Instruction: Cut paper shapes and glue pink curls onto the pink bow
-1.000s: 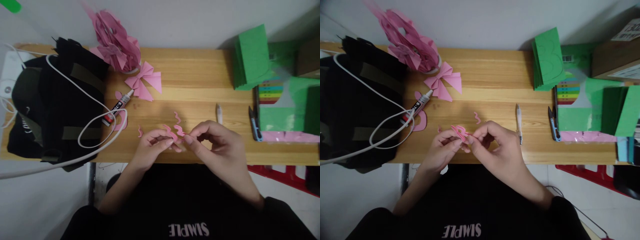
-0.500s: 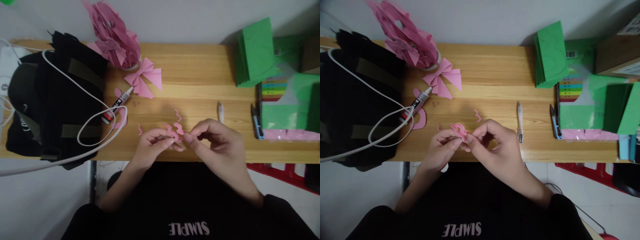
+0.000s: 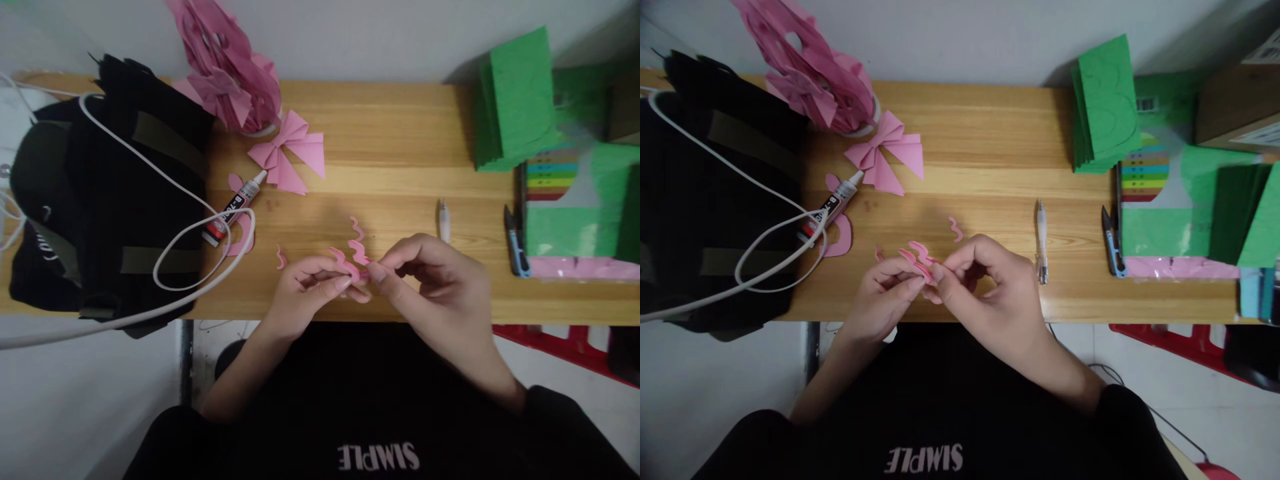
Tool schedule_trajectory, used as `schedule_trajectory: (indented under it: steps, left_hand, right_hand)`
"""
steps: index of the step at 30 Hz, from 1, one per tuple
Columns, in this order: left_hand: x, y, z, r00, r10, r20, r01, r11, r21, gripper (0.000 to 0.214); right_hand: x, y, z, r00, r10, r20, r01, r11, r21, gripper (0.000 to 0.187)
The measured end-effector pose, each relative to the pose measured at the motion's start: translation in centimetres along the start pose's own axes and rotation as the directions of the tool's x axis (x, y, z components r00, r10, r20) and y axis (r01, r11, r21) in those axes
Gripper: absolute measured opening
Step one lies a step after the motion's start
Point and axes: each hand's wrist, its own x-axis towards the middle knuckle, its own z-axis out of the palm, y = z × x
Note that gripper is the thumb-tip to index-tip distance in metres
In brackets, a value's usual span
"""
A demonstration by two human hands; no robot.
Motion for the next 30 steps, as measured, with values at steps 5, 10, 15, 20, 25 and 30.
schedule_trajectory:
  steps: [5, 10, 15, 20, 25, 30]
  left_hand:
    - [-0.02, 0.07, 0.10, 1.000, 0.007, 0.005, -0.007, 1.000, -0.010, 0.010]
    - [-0.04, 0.00, 0.17, 0.998, -0.030, -0.048, 0.032, 0.999, 0.028, 0.007]
    - [-0.13, -0.05, 0.10, 0.998, -0.030, -0.048, 0.032, 0.999, 0.031, 0.005]
    - [-0.08, 0.00, 0.11, 1.000, 0.014, -0.016, -0.014, 1.000, 0.004, 0.011]
    - [-0.12, -0.06, 0.10, 0.999, 0.015, -0.045, -0.012, 0.998, 0.057, 0.008]
    - [-0.23, -0.06, 0.11, 0.998, 0.006, -0.062, 0.001, 0.993, 0.116, 0.007]
  right_hand:
    - [0.00, 0.16, 0.14, 1.000, 0.010, 0.010, -0.010, 1.000, 0.007, 0.016]
    - [-0.02, 0.36, 0.19, 1.000, 0.017, 0.025, -0.017, 1.000, -0.012, 0.016]
    - [-0.05, 0.41, 0.22, 0.999, 0.022, 0.024, -0.021, 0.999, -0.027, 0.016]
    - [0.00, 0.44, 0.36, 1.000, 0.023, 0.021, -0.022, 0.999, -0.032, 0.015]
    - [0.05, 0.17, 0.37, 1.000, 0.027, 0.004, -0.027, 0.999, -0.026, 0.016]
    - [-0.08, 0.03, 0.25, 1.000, 0.027, 0.003, -0.027, 0.999, -0.038, 0.016]
